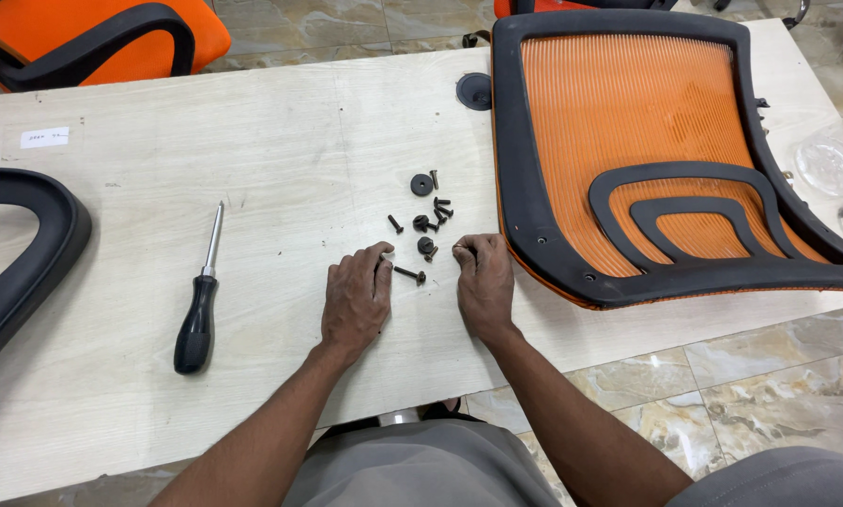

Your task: The person uses a screwdriver to remove a screw from the underside of an orange office chair seat, then detaches a black plastic frame from the seat. They place the frame on the table, pick up the seat, and later reattach the frame to the seat using screws and washers.

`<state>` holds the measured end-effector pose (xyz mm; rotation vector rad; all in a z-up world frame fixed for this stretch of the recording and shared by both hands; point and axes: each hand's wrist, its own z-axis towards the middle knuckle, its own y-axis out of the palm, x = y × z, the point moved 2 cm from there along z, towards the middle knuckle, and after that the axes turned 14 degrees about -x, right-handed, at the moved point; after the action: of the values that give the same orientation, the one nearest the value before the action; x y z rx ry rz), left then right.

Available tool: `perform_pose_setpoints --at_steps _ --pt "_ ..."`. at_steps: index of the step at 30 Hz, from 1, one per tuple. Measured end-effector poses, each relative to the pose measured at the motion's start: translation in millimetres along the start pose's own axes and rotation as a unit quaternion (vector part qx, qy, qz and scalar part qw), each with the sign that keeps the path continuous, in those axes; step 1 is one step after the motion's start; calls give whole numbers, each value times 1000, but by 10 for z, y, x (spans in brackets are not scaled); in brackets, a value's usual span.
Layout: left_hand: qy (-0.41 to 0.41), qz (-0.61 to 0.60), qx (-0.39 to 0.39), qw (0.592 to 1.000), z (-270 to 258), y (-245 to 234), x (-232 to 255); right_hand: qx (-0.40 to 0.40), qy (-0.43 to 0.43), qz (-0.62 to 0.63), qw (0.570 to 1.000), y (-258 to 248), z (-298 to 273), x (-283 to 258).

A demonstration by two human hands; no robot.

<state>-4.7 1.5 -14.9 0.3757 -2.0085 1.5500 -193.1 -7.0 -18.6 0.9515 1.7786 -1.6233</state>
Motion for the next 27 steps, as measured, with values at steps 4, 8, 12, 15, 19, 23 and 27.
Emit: perform_pose_setpoints --at_steps 4,8,12,15,19,23,27 --pt "-10 -2 -5 1000 -2 -2 -4 -17 25 8 1000 13 27 21" --pt "-3 -5 5 1000 -5 -2 -14 -17 40 15 999 37 70 38" --pt "-4 -16 5 1000 -15 4 -33 -19 60 14 998 62 109 45" --pt "-7 -26 10 1000 -19 0 -44 -21 66 5 998 72 135 47" --pt "-6 -37 17 999 -19 -4 -56 -23 68 48 996 74 183 73" --pt "-12 -35 11 999 -13 15 -72 -10 66 136 988 100 222 93" --pt "-2 -38 19 999 -15 13 -73 3 65 135 989 94 172 51"
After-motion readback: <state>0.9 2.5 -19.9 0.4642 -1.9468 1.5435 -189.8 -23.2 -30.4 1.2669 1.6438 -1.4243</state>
